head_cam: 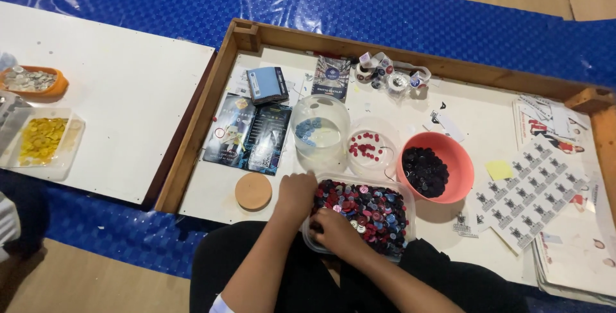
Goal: Sorting black buttons from a container of mixed colored buttons and placing them into a pink bowl.
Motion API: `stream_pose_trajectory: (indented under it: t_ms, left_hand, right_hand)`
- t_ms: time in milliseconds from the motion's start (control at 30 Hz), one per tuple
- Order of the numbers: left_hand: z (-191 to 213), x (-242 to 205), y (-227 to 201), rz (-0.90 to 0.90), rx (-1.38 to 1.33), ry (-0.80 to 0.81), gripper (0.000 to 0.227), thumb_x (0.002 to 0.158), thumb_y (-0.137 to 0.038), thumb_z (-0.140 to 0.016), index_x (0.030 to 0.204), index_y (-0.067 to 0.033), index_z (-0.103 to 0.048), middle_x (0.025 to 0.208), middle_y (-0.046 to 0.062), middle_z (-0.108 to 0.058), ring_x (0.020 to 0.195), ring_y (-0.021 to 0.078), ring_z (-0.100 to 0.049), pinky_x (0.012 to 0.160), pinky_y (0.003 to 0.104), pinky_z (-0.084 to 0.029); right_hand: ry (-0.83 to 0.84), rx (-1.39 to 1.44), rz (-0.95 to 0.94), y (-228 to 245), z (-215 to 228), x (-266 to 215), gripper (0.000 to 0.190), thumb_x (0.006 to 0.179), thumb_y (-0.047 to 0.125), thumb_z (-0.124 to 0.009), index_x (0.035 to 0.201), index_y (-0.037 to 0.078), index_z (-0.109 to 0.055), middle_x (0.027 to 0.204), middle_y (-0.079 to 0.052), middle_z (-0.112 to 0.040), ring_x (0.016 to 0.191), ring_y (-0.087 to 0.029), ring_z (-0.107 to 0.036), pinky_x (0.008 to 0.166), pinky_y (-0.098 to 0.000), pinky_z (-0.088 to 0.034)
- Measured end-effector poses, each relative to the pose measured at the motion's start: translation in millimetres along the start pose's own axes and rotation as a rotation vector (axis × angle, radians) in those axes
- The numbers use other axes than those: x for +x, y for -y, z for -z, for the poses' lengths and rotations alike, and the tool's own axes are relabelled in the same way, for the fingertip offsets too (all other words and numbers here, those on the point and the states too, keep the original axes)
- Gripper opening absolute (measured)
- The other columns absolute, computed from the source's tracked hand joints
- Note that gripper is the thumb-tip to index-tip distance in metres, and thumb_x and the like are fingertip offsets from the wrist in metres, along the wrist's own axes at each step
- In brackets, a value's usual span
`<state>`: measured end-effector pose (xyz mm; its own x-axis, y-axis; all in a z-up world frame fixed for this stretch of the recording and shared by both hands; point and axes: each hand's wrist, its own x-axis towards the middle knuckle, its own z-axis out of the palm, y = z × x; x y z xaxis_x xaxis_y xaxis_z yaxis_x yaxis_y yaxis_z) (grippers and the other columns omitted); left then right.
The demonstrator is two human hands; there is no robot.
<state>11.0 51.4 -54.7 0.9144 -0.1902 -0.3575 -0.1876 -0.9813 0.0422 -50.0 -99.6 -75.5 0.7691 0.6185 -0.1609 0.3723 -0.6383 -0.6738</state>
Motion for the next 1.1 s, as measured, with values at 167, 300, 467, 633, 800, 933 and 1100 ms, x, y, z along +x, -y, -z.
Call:
stream_pose_trajectory:
  t_ms: [167,300,467,633,800,933,1100]
  left_hand:
    - [29.7,-20.1,-26.9,-0.171,-0.047,-0.288,0.039,0.086,-0.002,-0.067,0.123,-0.0043,-0.057,0.118,0.015,-0.06,0.111,0.0327,-0.062,0.081,0.038,-0.058]
    - [-54.0,29.8,-49.5,-0.409,-0.193,-0.301,0.02,0.087,-0.008,-0.069,0.106,-0.0022,-0.066,0.098,0.014,-0.067,0.095,0.0319,-0.07,0.077,0.038,-0.06]
    - [-8.0,-5.5,-66.5,-0.378,-0.124,-0.111,0.047,0.083,-0.028,-0.078,0.119,-0.0032,-0.061,0.116,0.019,-0.061,0.109,0.0369,-0.062,0.082,0.049,-0.058]
    - [-4.7,-17.4,-86.0,-0.329,-0.169,-0.003,0.086,0.076,-0.056,-0.078,0.138,-0.0048,-0.046,0.143,0.024,-0.048,0.136,0.0431,-0.045,0.1,0.064,-0.048]
    - [-36.7,0.3,-85.4,-0.304,-0.198,0.022,0.065,0.085,-0.045,-0.075,0.134,-0.0108,-0.048,0.146,0.02,-0.044,0.128,0.0404,-0.052,0.086,0.062,-0.057]
    - [-25.7,-0.5,-65.2,-0.288,-0.182,-0.044,0.028,0.095,-0.015,-0.063,0.122,-0.0102,-0.059,0.119,0.017,-0.059,0.094,0.0374,-0.07,0.069,0.058,-0.06]
    - [-24.3,1.7,-56.5,-0.266,-0.041,-0.1,0.036,0.087,-0.015,-0.07,0.12,-0.005,-0.062,0.111,0.016,-0.059,0.106,0.0361,-0.061,0.075,0.051,-0.057]
  right_hand:
    - [0.077,0.102,-0.304,6.9,42.8,-6.1,0.029,0.081,0.028,-0.079,0.104,0.011,-0.074,0.098,-0.008,-0.073,0.095,-0.027,-0.069,0.083,-0.038,-0.055]
    - [0.011,0.107,-0.377,-10.8,106.8,-20.7,0.029,0.072,0.03,-0.08,0.097,0.014,-0.079,0.09,-0.012,-0.079,0.094,-0.034,-0.074,0.08,-0.0422,-0.055]
    - [-0.299,-0.061,-0.563,-66.5,186.8,-59.4,0.025,0.074,0.029,-0.081,0.096,0.017,-0.08,0.088,-0.012,-0.079,0.092,-0.032,-0.074,0.081,-0.0406,-0.058]
    - [-0.388,-0.401,-0.745,-148.1,195.0,-60.6,0.023,0.082,0.045,-0.076,0.096,0.027,-0.077,0.084,0.003,-0.073,0.089,-0.019,-0.073,0.08,-0.033,-0.058]
    - [-0.434,-0.389,-0.553,-73.5,196.9,-55.5,0.027,0.092,0.031,-0.067,0.116,0.019,-0.07,0.099,-0.007,-0.07,0.101,-0.028,-0.071,0.088,-0.0403,-0.058]
    - [-0.305,-0.265,-0.553,-31.4,175.8,-55.6,0.03,0.093,0.033,-0.064,0.118,0.018,-0.071,0.103,-0.01,-0.072,0.106,-0.031,-0.07,0.092,-0.0447,-0.057]
    - [0.111,-0.336,-0.55,-30.8,145.5,-51.0,0.037,0.088,0.034,-0.07,0.118,0.013,-0.068,0.114,-0.015,-0.072,0.117,-0.034,-0.067,0.099,-0.0465,-0.054]
